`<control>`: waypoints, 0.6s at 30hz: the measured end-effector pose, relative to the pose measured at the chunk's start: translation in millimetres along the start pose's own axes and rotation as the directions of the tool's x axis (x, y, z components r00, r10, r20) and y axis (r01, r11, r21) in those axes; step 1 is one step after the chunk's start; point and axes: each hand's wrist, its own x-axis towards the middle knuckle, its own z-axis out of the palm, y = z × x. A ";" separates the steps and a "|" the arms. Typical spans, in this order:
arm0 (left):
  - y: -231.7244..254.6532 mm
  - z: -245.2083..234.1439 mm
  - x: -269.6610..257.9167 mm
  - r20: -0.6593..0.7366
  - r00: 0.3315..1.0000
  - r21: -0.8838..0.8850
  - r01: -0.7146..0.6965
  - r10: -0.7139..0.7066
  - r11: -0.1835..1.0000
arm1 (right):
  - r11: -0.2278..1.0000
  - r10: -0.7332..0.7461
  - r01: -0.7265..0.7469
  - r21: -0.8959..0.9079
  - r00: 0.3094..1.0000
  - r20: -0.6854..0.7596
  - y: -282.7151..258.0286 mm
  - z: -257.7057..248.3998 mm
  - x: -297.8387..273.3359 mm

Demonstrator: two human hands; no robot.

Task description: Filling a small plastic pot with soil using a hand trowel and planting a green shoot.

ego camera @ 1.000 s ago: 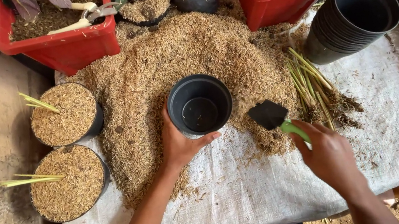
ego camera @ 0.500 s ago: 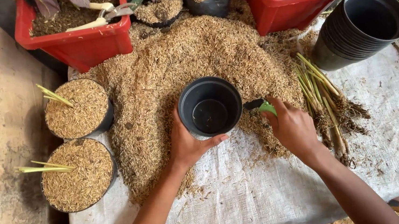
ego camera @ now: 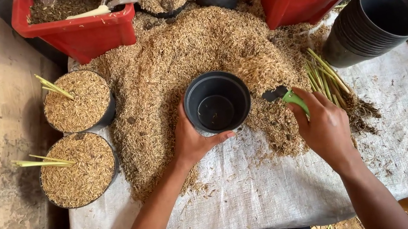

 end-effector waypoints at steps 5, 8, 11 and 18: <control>14.1 2.7 0.2 -0.006 1.000 0.009 0.023 -0.023 1.000 | 0.997 -0.081 0.082 0.009 0.996 -0.043 -16.4 2.6 5.5; 23.5 3.6 3.1 0.001 1.000 0.004 0.013 -0.013 1.000 | 0.993 -0.122 0.121 -0.011 0.990 -0.076 -26.0 0.8 8.1; 18.6 2.3 3.4 0.012 1.000 -0.004 0.006 -0.006 1.000 | 0.994 -0.111 0.108 -0.032 0.989 -0.095 -32.0 -8.6 7.0; 1.4 -0.9 4.0 0.010 1.000 0.000 -0.030 0.030 1.000 | 0.999 0.043 -0.043 0.005 0.998 0.038 -3.1 -29.8 -25.3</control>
